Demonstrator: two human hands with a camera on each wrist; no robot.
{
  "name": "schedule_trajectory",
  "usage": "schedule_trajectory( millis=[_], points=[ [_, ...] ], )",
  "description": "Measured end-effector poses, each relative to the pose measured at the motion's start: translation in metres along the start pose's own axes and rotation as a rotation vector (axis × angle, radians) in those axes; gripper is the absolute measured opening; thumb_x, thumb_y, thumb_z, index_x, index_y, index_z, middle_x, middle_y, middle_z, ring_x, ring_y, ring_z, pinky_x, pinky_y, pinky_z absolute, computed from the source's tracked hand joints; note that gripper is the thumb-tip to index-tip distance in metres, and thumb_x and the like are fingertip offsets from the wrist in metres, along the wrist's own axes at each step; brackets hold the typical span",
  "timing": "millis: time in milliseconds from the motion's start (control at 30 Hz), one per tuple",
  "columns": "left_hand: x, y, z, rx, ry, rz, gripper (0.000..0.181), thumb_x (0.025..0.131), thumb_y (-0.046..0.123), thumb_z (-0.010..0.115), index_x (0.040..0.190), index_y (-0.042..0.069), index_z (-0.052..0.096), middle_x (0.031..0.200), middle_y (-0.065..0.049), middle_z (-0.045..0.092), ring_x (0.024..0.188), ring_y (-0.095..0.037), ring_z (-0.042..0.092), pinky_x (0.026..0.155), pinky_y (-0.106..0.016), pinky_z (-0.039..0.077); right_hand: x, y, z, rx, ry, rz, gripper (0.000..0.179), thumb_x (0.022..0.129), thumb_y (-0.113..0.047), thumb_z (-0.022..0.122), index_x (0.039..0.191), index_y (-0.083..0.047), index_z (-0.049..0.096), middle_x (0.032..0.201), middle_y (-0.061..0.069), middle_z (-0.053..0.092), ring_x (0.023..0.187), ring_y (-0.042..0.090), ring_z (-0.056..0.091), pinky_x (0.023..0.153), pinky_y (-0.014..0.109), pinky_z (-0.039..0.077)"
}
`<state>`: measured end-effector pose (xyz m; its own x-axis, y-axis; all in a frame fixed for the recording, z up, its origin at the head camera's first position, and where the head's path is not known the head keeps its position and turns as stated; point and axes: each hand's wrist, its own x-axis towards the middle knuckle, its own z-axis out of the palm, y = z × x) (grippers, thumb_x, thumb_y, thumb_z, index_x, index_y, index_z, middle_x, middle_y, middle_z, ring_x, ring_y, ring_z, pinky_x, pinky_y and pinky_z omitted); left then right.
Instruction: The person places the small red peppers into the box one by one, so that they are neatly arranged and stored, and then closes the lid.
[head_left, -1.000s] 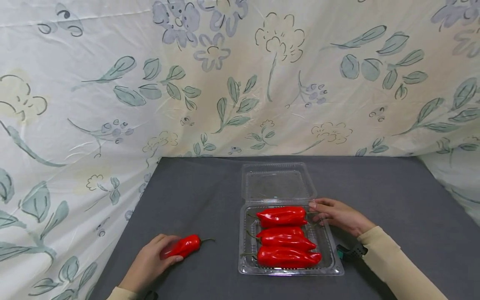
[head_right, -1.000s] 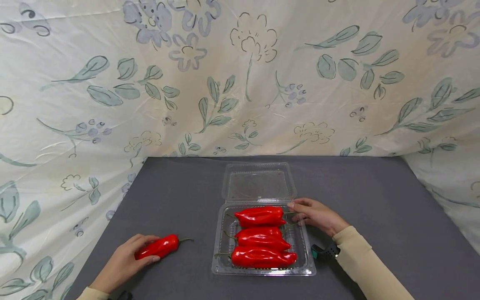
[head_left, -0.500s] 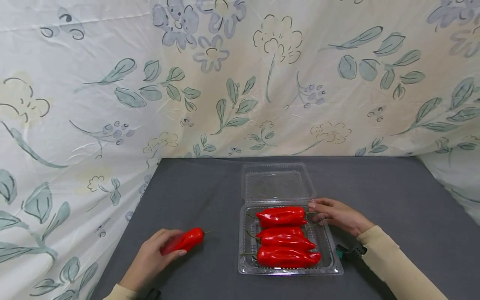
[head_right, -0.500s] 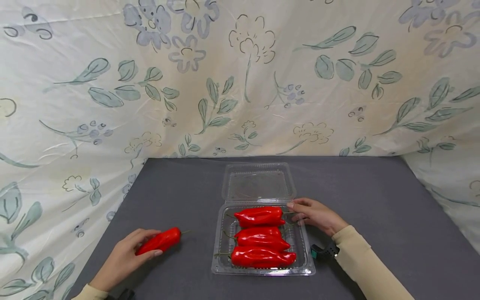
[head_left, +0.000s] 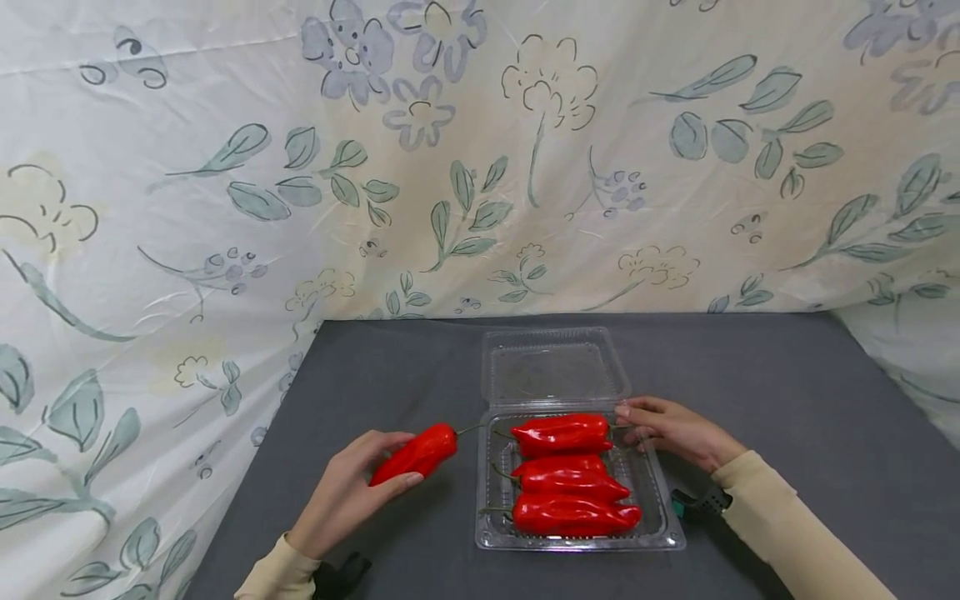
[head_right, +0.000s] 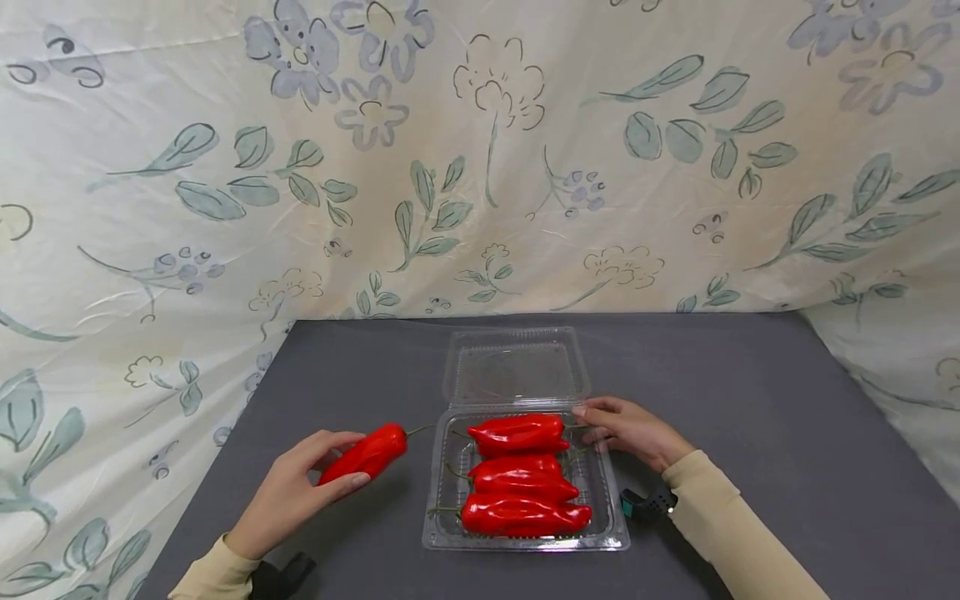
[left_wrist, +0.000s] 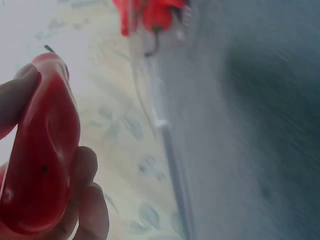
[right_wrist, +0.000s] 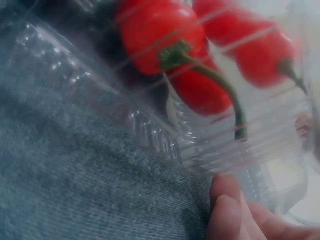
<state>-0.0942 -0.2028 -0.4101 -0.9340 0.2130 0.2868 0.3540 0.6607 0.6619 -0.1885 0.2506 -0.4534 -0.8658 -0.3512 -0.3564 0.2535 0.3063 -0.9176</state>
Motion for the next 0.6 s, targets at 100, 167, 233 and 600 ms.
schedule_trajectory(
  millis=[100,167,233,600],
  points=[
    [0.009,0.013,0.004,-0.006,-0.02,0.0,0.043,0.075,0.046,0.079,0.113,0.036,0.063,0.1,0.018,0.06,0.08,-0.005,0.057,0.067,-0.024,0.052,0.001,0.0,0.001,-0.001,0.005,0.003,0.068,0.097,-0.039,0.055,0.141,0.007,0.032,0.133,0.02,0.051,0.101,0.023,0.061,0.082,0.035,0.051],
    [0.014,0.022,0.01,-0.006,-0.033,0.025,0.044,0.074,0.043,0.081,0.113,0.035,0.064,0.101,0.018,0.06,0.082,-0.006,0.056,0.067,-0.023,0.052,0.001,0.001,0.001,-0.005,0.008,0.005,0.068,0.097,-0.039,0.055,0.14,0.007,0.032,0.132,0.02,0.051,0.1,0.022,0.061,0.082,0.035,0.051],
    [0.019,0.029,0.015,-0.008,-0.05,0.066,0.044,0.073,0.037,0.083,0.113,0.031,0.065,0.101,0.016,0.06,0.083,-0.006,0.056,0.068,-0.024,0.052,0.001,0.002,0.001,-0.01,0.008,0.005,0.068,0.097,-0.039,0.056,0.14,0.008,0.032,0.132,0.02,0.052,0.1,0.022,0.061,0.082,0.035,0.051],
    [0.05,0.064,0.052,0.026,-0.13,0.266,0.046,0.074,0.03,0.083,0.116,0.019,0.066,0.099,0.008,0.062,0.081,-0.005,0.056,0.069,-0.02,0.051,0.003,0.002,0.001,-0.02,0.021,0.022,0.071,0.095,-0.042,0.057,0.141,0.007,0.032,0.134,0.021,0.048,0.1,0.022,0.062,0.083,0.035,0.051]
  ],
)
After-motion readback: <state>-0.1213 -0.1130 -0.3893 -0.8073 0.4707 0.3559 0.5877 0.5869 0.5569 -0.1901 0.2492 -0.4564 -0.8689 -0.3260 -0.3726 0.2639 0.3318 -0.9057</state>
